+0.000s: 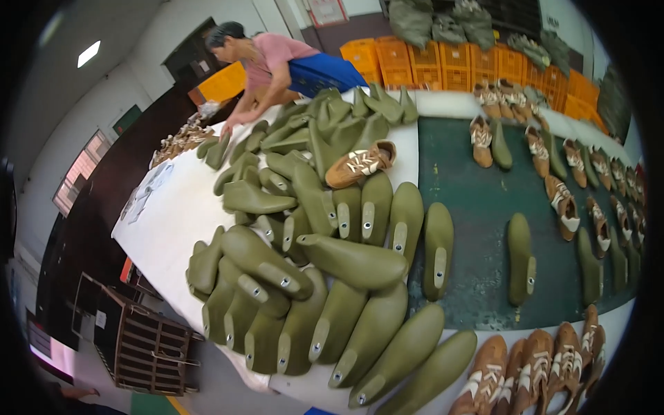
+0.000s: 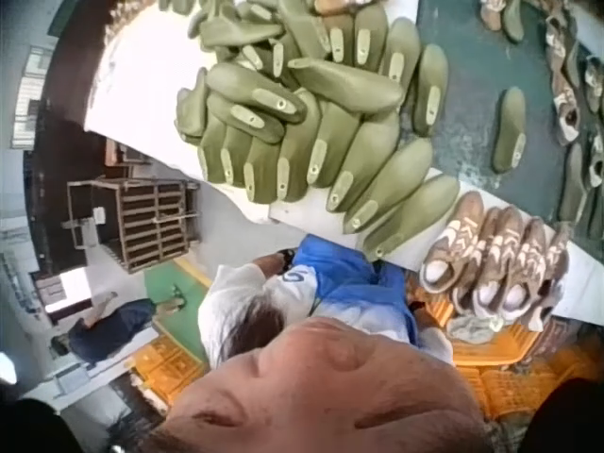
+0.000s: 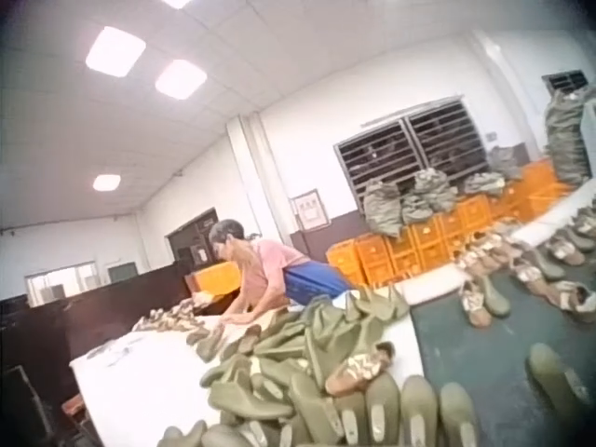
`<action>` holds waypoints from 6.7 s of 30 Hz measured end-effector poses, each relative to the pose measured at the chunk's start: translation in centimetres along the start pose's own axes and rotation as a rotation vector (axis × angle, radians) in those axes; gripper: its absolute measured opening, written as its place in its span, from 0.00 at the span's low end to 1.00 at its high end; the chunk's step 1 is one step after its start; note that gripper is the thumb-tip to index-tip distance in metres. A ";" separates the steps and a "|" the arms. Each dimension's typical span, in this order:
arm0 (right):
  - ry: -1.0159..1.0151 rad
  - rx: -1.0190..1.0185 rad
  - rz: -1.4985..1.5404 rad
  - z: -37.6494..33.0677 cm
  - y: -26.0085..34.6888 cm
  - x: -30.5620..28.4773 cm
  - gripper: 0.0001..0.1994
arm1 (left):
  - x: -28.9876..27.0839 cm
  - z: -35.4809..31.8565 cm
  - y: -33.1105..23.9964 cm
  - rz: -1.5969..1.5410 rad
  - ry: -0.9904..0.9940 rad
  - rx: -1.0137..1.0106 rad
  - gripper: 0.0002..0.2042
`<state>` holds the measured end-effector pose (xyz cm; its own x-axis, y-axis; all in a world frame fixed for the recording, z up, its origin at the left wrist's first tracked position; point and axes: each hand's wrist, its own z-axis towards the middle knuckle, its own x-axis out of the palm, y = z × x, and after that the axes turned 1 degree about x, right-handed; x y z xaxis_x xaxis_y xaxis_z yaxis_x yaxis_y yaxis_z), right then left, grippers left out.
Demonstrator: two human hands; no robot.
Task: Organizing shoe lasts and finished shoe uppers on an assembly table.
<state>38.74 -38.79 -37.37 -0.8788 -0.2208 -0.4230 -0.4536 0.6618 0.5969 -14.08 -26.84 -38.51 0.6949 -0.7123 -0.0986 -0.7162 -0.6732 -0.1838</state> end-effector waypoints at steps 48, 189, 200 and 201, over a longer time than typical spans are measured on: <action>-1.153 -0.370 -0.360 -27.6 18.4 -21.1 0.15 | 5.9 -26.7 -17.6 1.175 0.028 0.765 0.17; -1.000 -1.040 0.064 -22.0 32.1 -14.0 0.19 | 14.0 -36.7 -34.8 0.595 -1.081 1.892 0.12; -0.866 -1.002 -0.178 -22.4 33.8 -12.8 0.19 | 12.9 -37.6 -34.2 0.446 -1.169 1.933 0.09; -0.865 -0.984 -0.196 -22.4 33.9 -12.7 0.19 | 12.9 -37.4 -34.1 0.441 -1.172 1.930 0.09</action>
<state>31.22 -29.62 3.54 -0.5760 0.5147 -0.6351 -0.8013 -0.2015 0.5634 16.90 -20.52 3.08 0.8015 0.1514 -0.5786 -0.3966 0.8586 -0.3247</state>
